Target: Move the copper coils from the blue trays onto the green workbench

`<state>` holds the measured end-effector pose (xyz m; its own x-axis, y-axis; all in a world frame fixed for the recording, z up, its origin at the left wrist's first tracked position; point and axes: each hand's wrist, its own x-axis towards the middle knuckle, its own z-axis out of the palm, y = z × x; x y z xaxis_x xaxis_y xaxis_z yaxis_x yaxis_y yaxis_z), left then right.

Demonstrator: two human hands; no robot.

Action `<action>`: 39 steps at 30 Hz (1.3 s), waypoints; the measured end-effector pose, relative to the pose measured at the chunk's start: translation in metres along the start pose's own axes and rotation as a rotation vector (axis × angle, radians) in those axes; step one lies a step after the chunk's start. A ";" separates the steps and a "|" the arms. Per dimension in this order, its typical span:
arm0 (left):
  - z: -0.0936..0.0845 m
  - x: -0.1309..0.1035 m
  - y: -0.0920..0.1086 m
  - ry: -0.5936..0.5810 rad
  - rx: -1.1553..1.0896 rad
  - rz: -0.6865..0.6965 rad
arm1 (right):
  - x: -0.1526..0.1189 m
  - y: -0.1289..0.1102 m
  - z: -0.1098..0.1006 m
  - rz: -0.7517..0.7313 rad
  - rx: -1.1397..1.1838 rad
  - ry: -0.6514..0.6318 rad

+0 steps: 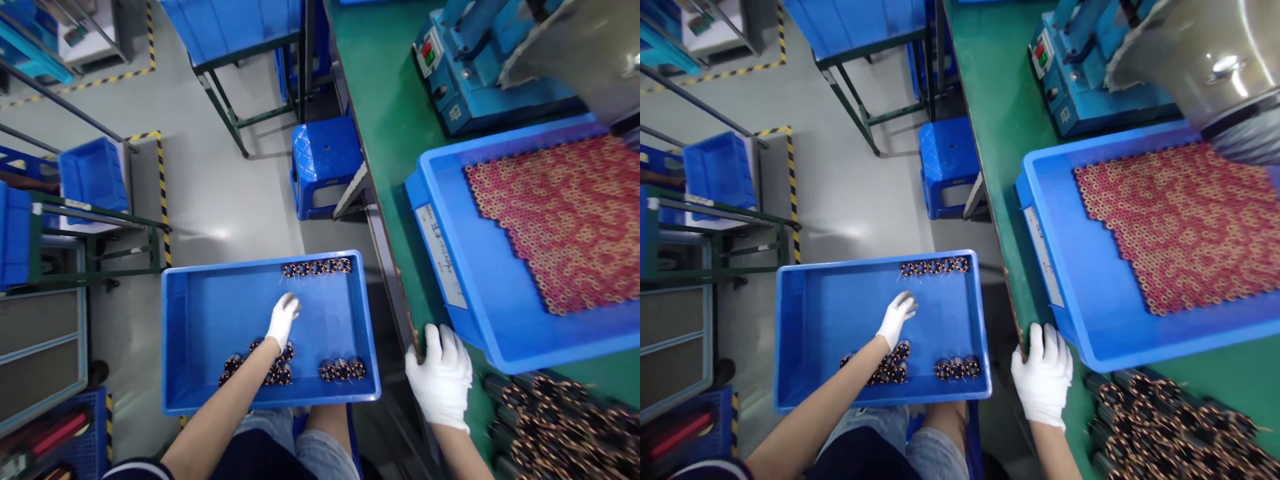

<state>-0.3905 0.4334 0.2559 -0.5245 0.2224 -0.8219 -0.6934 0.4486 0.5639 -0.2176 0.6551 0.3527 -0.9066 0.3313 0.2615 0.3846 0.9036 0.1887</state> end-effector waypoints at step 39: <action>-0.032 0.030 0.040 0.258 -0.167 0.013 | 0.002 0.001 0.001 -0.040 -0.011 0.061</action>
<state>-0.4493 0.4304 0.2566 -0.6273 -0.0094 -0.7788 -0.7461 0.2938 0.5974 -0.2191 0.6573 0.3527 -0.9093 0.2772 0.3105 0.3502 0.9127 0.2107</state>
